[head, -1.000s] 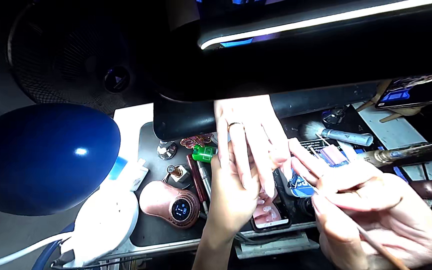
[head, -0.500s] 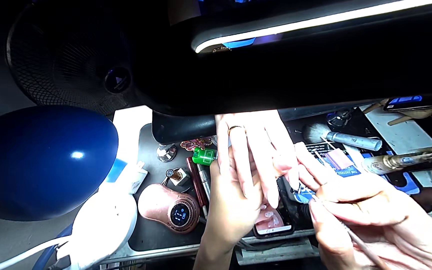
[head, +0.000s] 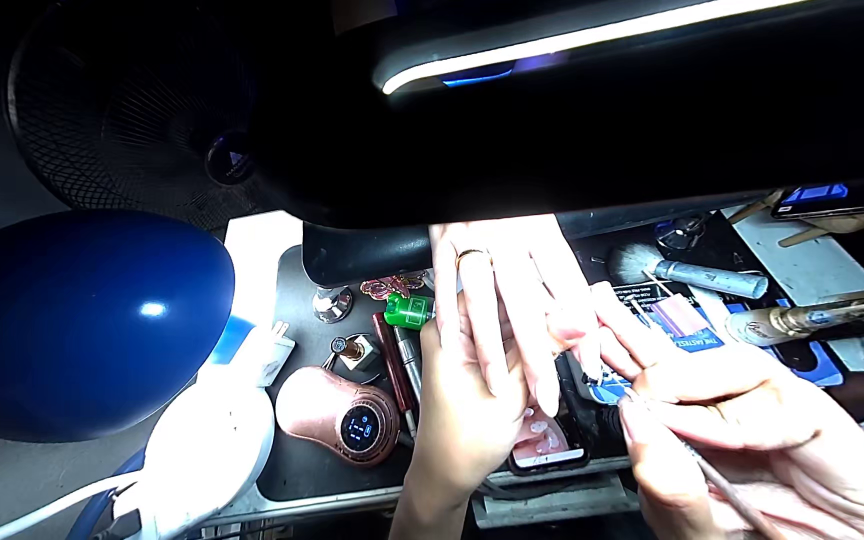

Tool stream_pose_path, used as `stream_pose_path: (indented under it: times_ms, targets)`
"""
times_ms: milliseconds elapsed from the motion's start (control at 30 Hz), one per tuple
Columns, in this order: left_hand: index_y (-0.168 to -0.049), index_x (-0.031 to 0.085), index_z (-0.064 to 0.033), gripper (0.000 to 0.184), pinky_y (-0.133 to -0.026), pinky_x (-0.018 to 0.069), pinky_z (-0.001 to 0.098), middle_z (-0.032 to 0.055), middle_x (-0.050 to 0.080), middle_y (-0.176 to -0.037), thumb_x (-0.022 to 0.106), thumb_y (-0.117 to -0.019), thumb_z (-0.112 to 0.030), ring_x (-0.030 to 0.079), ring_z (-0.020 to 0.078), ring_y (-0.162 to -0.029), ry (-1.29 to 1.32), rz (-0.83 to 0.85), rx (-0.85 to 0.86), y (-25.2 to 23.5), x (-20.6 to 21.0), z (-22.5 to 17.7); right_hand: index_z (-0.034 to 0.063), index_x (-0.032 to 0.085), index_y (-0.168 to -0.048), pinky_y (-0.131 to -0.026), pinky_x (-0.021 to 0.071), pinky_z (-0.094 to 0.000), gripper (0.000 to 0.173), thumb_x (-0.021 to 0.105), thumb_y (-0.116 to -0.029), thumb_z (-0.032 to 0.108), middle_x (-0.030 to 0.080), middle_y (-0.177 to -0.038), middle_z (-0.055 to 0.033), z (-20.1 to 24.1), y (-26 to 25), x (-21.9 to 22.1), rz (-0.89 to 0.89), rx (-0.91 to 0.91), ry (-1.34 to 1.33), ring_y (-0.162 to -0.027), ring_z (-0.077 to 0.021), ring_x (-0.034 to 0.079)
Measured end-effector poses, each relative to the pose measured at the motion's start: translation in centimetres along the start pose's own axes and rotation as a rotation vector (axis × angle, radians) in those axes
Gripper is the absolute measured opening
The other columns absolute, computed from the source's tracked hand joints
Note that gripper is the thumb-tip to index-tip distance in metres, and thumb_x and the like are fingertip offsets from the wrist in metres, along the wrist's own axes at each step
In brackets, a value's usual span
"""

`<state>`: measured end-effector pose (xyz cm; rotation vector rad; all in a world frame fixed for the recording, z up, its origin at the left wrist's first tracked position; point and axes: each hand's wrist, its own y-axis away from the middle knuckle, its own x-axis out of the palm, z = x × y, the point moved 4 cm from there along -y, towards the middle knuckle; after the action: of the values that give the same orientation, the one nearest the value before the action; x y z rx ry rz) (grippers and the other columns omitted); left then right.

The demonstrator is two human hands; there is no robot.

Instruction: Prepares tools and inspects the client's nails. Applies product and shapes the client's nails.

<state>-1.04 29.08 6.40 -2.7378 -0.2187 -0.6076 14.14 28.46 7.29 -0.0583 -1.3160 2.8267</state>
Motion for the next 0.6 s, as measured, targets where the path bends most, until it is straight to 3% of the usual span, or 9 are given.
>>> stream_pose_path:
  times_ms: [167, 600]
  targets:
    - [-0.107, 0.06, -0.0048, 0.021, -0.079, 0.0606, 0.0266, 0.0005, 0.068, -0.089, 0.068, -0.0913, 0.005, 0.068, 0.0074, -0.082, -0.013, -0.004, 0.004, -0.03, 0.08, -0.03, 0.0131, 0.064, -0.084, -0.089, 0.0644, -0.0281, 0.012, 0.071, -0.0915, 0.017, 0.068, -0.093, 0.0058, 0.1, -0.03, -0.05, 0.011, 0.01, 0.003, -0.098, -0.0085, 0.072]
    - [-0.107, 0.06, -0.0048, 0.022, -0.08, 0.06, 0.0259, 0.001, 0.067, -0.089, 0.069, -0.0909, 0.005, 0.068, 0.0067, -0.082, 0.013, -0.015, 0.003, -0.04, 0.34, -0.01, 0.0133, 0.062, -0.082, -0.089, 0.0652, -0.0289, 0.014, 0.072, -0.0909, 0.017, 0.069, -0.091, 0.0056, 0.14, 0.11, 0.04, 0.002, 0.005, 0.029, -0.097, -0.0091, 0.073]
